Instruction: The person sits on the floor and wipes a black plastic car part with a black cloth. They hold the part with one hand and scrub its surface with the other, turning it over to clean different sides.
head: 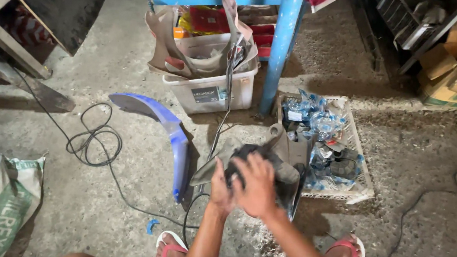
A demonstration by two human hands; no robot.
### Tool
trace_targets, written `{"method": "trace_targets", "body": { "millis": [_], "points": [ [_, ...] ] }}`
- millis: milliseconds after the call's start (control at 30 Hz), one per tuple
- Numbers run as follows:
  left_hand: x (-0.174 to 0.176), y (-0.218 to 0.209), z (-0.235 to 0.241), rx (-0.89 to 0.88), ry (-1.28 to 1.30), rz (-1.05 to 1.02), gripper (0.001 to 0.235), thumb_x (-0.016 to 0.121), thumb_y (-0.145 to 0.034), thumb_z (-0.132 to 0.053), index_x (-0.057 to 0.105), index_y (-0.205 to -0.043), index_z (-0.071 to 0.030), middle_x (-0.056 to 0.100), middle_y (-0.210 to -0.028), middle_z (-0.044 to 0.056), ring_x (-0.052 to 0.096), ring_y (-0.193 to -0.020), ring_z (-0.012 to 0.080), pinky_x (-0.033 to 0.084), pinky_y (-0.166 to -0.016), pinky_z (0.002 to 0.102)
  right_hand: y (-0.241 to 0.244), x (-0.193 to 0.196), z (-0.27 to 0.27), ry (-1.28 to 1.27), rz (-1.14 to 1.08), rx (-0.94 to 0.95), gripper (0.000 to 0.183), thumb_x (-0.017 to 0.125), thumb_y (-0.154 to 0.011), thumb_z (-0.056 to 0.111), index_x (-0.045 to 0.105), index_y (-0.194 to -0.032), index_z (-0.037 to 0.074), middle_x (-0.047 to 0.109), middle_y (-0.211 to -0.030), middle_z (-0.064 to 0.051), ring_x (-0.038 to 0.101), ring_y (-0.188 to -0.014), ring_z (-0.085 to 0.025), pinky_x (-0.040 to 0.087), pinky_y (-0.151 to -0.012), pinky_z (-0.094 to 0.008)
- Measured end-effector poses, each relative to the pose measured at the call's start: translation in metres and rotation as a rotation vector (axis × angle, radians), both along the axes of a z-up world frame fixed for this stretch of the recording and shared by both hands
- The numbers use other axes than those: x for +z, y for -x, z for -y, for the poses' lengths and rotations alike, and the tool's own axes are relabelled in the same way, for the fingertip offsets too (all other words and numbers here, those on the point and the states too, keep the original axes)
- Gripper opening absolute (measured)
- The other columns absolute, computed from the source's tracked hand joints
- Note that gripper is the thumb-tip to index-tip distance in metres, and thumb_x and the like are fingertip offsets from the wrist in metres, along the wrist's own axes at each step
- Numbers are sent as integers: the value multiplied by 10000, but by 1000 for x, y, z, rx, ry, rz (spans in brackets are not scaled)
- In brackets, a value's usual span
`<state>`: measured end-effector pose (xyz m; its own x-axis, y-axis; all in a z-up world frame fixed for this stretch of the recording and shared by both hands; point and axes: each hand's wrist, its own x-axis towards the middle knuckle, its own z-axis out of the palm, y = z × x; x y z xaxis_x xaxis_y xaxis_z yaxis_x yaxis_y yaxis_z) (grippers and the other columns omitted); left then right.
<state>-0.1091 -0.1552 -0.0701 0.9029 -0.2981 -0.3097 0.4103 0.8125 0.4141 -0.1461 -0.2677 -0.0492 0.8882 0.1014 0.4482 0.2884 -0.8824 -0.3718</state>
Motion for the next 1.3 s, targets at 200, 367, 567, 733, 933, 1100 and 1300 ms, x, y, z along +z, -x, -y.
{"method": "trace_targets", "body": {
  "millis": [200,367,567,733,933,1100,1300],
  "points": [
    [4,7,9,-37,-46,-44,862,383,-956,-767,721,-1211,-16,768,-1094,188,756,-972,294,609,-835,410,-80,-30,72,160,-123,-321,449,531,-958,475,621,-1375,334,636,-1384,-103,493,-1413,-387,377,-1131,-586],
    [0,5,7,63,-23,-130,846,428,-932,-794,742,-1133,-34,774,-1027,178,764,-900,295,630,-816,433,-41,-27,21,-100,39,-67,317,657,-877,182,727,-1183,136,683,-1150,-190,644,-1168,-418,501,-984,-531],
    [-30,-10,0,87,44,-123,821,455,-923,-792,765,-1076,-46,777,-1023,200,765,-893,316,631,-827,453,-11,-24,16,-80,138,205,453,738,-787,187,723,-1239,178,674,-1214,-166,603,-1256,-387,446,-1080,-497],
    [22,10,12,33,26,-119,786,485,-942,-729,720,-1116,1,763,-1048,214,749,-937,325,610,-830,432,-47,-35,66,107,-107,-285,462,627,-916,307,646,-1340,124,651,-1117,-176,695,-1042,-399,549,-901,-504],
    [-50,-7,19,16,13,-112,856,399,-961,-759,722,-1196,-2,740,-1165,242,741,-1032,341,606,-895,473,-23,-22,31,155,-261,-361,401,653,-837,437,730,-1147,193,704,-1040,-115,724,-968,-387,548,-865,-520],
    [-23,-4,13,104,-106,-193,799,539,-910,-735,751,-1171,-9,758,-1098,239,748,-976,380,604,-907,520,8,-13,14,-148,-48,210,260,752,-685,203,733,-944,209,675,-953,-28,683,-956,-287,547,-873,-410],
    [-31,-5,6,101,-49,-156,703,555,-977,-611,694,-1248,22,716,-1170,266,690,-1108,415,533,-1011,551,-45,15,107,-202,-143,161,259,534,-959,106,705,-1153,118,651,-1177,-216,594,-1202,-426,437,-1105,-477]
  ]
}}
